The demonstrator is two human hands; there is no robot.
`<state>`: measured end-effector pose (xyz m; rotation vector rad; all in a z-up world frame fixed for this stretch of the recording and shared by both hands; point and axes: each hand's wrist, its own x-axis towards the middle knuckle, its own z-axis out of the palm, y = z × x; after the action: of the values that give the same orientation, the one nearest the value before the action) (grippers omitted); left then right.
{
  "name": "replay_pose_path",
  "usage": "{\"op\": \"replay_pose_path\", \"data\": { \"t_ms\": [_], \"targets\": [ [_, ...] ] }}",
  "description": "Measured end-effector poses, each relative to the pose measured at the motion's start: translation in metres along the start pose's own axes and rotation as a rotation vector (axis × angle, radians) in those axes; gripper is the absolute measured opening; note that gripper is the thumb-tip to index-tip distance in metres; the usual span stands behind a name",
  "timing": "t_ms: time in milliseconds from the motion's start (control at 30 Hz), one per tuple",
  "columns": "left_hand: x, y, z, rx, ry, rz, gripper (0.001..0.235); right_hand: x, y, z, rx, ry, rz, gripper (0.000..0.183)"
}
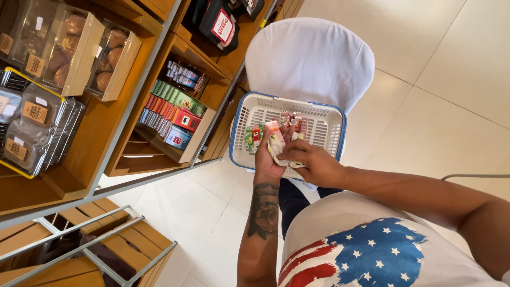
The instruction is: Wiping and cleaning small packaged snack products using a cloth while holding them in a plastic basket.
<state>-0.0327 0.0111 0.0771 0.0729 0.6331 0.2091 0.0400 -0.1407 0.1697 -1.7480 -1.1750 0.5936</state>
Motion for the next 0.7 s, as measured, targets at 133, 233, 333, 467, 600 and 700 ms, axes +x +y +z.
{"op": "replay_pose_path", "data": {
  "t_ms": [133, 233, 333, 467, 600, 700],
  "targets": [
    [-0.006, -0.019, -0.027, 0.094, 0.142, -0.004, 0.041, 0.008, 0.044, 0.009, 0.009, 0.002, 0.156, 0.035],
    [0.006, -0.031, -0.069, 0.211, 0.255, -0.111, 0.034, 0.01, 0.086, 0.024, -0.078, 0.012, 0.31, 0.036],
    [0.019, -0.021, -0.112, 0.349, 0.304, -0.238, 0.046, 0.004, 0.112, 0.043, -0.113, -0.038, 0.482, 0.032],
    [0.032, 0.015, -0.127, 0.775, 0.44, -0.114, 0.045, 0.001, 0.132, 0.077, -0.088, -0.027, 0.708, 0.03],
    [0.052, 0.06, -0.147, 1.058, 0.429, -0.101, 0.08, 0.004, 0.139, 0.122, 0.019, 0.009, 0.936, 0.033],
    [0.086, 0.069, -0.2, 1.338, 0.573, 0.058, 0.09, 0.014, 0.149, 0.155, 0.121, 0.094, 1.037, 0.032]
  ]
}}
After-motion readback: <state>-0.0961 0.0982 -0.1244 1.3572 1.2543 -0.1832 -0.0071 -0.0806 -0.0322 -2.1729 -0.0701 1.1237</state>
